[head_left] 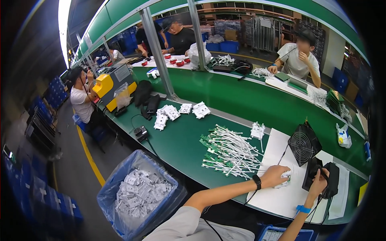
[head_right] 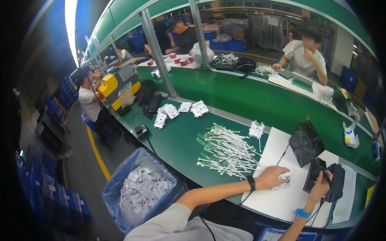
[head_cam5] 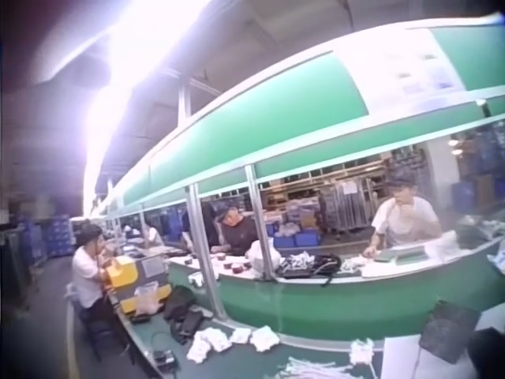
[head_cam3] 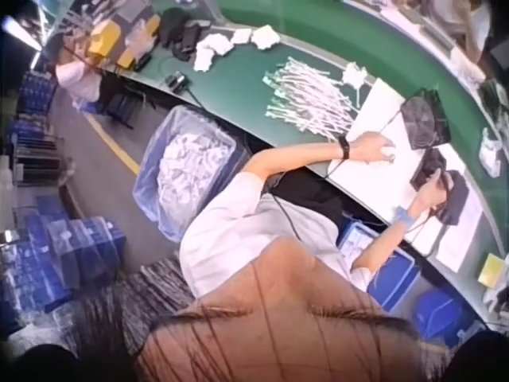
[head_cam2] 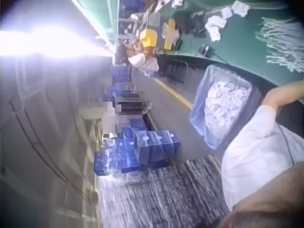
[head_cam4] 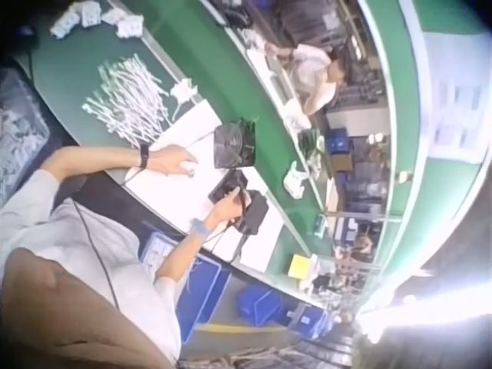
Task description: Soldering components onto small circuit boards on an assembly line.
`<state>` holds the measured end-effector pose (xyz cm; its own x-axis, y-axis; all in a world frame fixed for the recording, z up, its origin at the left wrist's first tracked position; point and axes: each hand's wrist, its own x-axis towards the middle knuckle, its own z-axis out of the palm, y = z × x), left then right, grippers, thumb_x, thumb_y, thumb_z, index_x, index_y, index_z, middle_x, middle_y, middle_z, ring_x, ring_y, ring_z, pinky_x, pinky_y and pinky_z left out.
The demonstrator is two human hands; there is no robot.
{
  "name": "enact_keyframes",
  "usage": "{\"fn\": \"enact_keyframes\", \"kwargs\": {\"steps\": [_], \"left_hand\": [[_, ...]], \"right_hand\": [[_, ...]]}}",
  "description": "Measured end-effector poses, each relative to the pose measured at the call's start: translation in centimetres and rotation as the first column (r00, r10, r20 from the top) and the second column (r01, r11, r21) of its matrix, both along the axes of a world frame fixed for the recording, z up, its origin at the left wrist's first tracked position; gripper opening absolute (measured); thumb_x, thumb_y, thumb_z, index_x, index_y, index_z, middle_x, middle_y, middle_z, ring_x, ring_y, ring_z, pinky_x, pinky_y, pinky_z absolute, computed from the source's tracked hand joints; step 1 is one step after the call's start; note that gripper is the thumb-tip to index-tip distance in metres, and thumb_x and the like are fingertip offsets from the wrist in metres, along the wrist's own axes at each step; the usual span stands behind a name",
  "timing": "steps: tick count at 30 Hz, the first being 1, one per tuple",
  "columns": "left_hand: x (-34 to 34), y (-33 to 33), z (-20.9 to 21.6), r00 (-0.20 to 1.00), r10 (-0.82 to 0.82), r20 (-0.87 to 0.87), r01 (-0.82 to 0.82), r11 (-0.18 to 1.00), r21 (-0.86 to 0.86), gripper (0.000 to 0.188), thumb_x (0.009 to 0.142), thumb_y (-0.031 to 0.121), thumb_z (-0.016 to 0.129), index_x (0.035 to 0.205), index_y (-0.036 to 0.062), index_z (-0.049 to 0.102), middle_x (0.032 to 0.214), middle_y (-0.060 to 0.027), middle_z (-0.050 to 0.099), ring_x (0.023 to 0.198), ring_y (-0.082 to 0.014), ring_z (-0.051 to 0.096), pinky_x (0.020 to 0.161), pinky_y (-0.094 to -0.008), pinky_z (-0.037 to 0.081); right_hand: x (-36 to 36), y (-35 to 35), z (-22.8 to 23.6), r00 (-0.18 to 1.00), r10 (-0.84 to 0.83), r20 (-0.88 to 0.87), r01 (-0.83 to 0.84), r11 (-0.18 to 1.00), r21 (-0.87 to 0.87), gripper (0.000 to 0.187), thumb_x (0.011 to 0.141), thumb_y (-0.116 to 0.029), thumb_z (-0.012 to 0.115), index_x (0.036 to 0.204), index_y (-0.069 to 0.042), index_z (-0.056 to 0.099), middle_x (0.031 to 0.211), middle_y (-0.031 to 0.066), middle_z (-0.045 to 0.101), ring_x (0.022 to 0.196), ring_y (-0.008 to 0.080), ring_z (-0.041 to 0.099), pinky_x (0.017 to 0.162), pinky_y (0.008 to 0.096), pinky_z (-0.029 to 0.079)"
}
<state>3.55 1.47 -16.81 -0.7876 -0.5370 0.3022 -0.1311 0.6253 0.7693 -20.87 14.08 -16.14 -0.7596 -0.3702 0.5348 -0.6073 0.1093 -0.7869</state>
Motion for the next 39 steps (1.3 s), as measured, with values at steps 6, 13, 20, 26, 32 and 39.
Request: {"fn": "enact_keyframes", "kwargs": {"steps": [6, 13, 20, 26, 32, 39], "left_hand": [[-0.3, 0.0, -2.1, 0.998, 0.01, -0.066, -0.019, 0.991, -0.135, 0.045, 0.094, 0.027, 0.066, 0.129, 0.0, 0.061, 0.108, -0.0191, 0.064, 0.105, -0.0371, 0.061, 0.09, -0.0449, 0.05], [-0.3, 0.6, -2.1, 0.994, 0.019, -0.11, -0.033, 0.991, -0.129, 0.043, 0.09, 0.023, 0.067, 0.124, -0.0021, 0.06, 0.106, -0.0187, 0.059, 0.102, -0.0371, 0.061, 0.086, -0.046, 0.051], [-0.3, 0.5, -2.4, 0.994, 0.019, -0.112, -0.036, 0.988, -0.151, 0.042, 0.091, 0.022, 0.067, 0.124, -0.0024, 0.059, 0.107, -0.0182, 0.058, 0.102, -0.0371, 0.059, 0.085, -0.0467, 0.05], [-0.2, 0.2, -2.7, 0.99, -0.022, -0.14, -0.016, 0.965, -0.263, 0.04, 0.094, 0.017, 0.065, 0.128, -0.004, 0.06, 0.109, -0.0161, 0.061, 0.107, -0.0336, 0.056, 0.095, -0.0422, 0.047], [-0.2, 0.0, -1.8, 0.99, -0.123, -0.074, 0.096, 0.95, -0.299, 0.038, 0.092, 0.01, 0.064, 0.126, -0.006, 0.061, 0.117, -0.0172, 0.064, 0.106, -0.0324, 0.054, 0.097, -0.0398, 0.046], [-0.4, -0.1, -0.8, 0.977, -0.18, 0.114, 0.213, 0.848, -0.485, 0.047, 0.094, 0.007, 0.059, 0.136, -0.011, 0.052, 0.139, -0.0266, 0.055, 0.119, -0.0393, 0.055, 0.108, -0.0456, 0.042]], "right_hand": [[-1.7, 0.5, -0.6, 0.995, -0.058, -0.087, 0.072, 0.984, 0.16, 0.023, 0.102, -0.021, 0.064, 0.112, -0.001, 0.064, 0.083, 0.0065, 0.067, 0.073, 0.0146, 0.063, 0.066, 0.0279, 0.05], [-1.3, -0.2, -2.0, 0.989, -0.04, -0.141, 0.038, 0.999, -0.013, 0.023, 0.105, -0.018, 0.058, 0.111, 0.003, 0.064, 0.093, 0.0126, 0.071, 0.088, 0.0227, 0.069, 0.079, 0.0332, 0.054], [-1.4, 0.5, -2.3, 0.979, -0.144, -0.143, 0.134, 0.988, -0.08, 0.025, 0.106, -0.021, 0.059, 0.11, 0.003, 0.062, 0.099, 0.0112, 0.067, 0.091, 0.0189, 0.065, 0.08, 0.0295, 0.053], [-1.4, 2.9, -2.6, 0.915, -0.236, -0.327, 0.143, 0.948, -0.285, 0.015, 0.104, -0.01, 0.061, 0.106, 0.005, 0.06, 0.098, 0.0141, 0.062, 0.09, 0.0237, 0.063, 0.086, 0.0358, 0.055], [-0.8, 5.7, -4.1, 0.926, -0.251, -0.282, 0.157, 0.935, -0.318, 0.014, 0.104, -0.01, 0.06, 0.106, 0.004, 0.06, 0.096, 0.0108, 0.061, 0.09, 0.0199, 0.061, 0.087, 0.0321, 0.052], [-0.2, 7.1, -4.9, 0.978, -0.132, -0.163, 0.05, 0.903, -0.427, 0.005, 0.102, -0.005, 0.059, 0.102, 0.0, 0.06, 0.099, 0.0093, 0.06, 0.097, 0.0233, 0.057, 0.092, 0.038, 0.048]]}}
